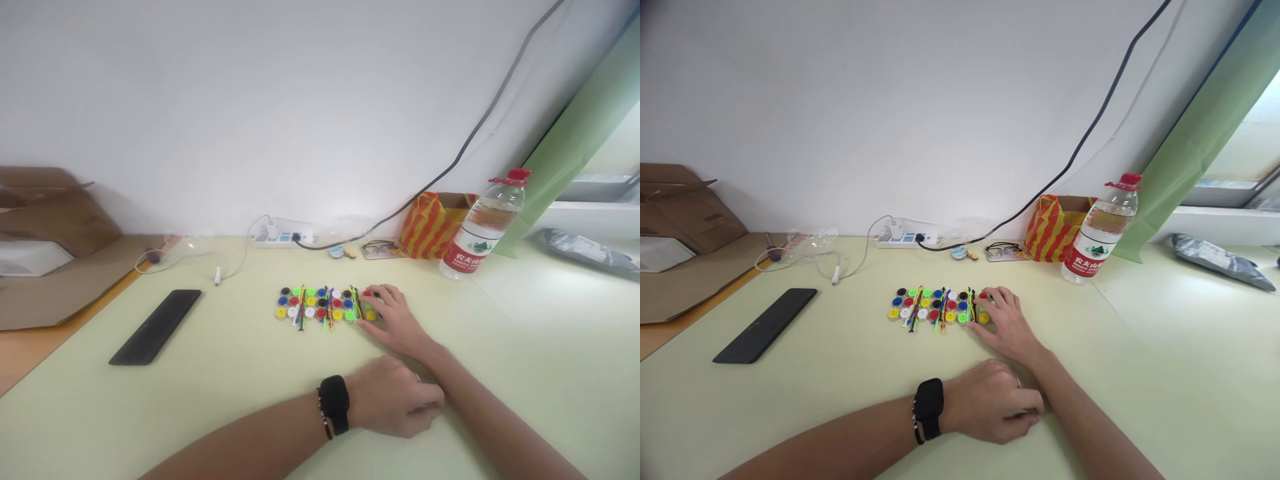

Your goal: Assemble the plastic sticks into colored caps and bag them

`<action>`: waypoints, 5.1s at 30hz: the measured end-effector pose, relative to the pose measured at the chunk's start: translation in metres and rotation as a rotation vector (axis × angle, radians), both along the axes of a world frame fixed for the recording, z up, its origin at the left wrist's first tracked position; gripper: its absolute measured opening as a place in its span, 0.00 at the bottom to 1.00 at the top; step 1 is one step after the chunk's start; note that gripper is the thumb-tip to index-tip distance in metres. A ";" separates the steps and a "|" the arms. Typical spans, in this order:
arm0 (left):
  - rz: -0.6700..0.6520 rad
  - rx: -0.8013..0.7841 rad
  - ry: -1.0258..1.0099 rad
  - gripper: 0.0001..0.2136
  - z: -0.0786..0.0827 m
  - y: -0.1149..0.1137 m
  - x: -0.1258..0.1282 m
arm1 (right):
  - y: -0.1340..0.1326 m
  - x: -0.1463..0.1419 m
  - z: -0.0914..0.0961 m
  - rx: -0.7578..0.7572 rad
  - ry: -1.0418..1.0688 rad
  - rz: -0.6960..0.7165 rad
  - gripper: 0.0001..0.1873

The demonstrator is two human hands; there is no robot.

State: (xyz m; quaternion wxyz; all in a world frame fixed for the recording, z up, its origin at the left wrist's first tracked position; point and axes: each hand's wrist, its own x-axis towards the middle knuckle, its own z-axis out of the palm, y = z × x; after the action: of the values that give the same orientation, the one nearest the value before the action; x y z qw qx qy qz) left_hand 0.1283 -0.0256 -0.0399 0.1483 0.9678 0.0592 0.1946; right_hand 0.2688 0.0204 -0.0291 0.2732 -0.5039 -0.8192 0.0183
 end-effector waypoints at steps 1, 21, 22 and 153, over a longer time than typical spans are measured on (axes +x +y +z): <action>0.010 0.004 0.003 0.07 0.000 0.000 0.000 | 0.002 0.004 0.000 0.012 0.032 -0.020 0.21; 0.664 0.007 -0.190 0.10 0.061 0.078 -0.143 | 0.008 0.018 -0.022 -0.310 0.022 -0.142 0.39; 0.742 -0.022 -0.184 0.11 0.058 0.085 -0.158 | 0.008 0.018 -0.022 -0.316 0.016 -0.137 0.39; 1.114 0.016 0.180 0.27 -0.005 0.130 -0.248 | 0.004 0.037 0.021 -0.501 0.373 -0.008 0.13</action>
State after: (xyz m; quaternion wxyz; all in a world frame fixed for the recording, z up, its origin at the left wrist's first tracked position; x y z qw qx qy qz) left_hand -0.1195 0.1047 -0.0446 0.0100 0.8043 0.5721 0.1605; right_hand 0.3057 0.0240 -0.0084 0.2862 -0.5466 -0.7231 0.3105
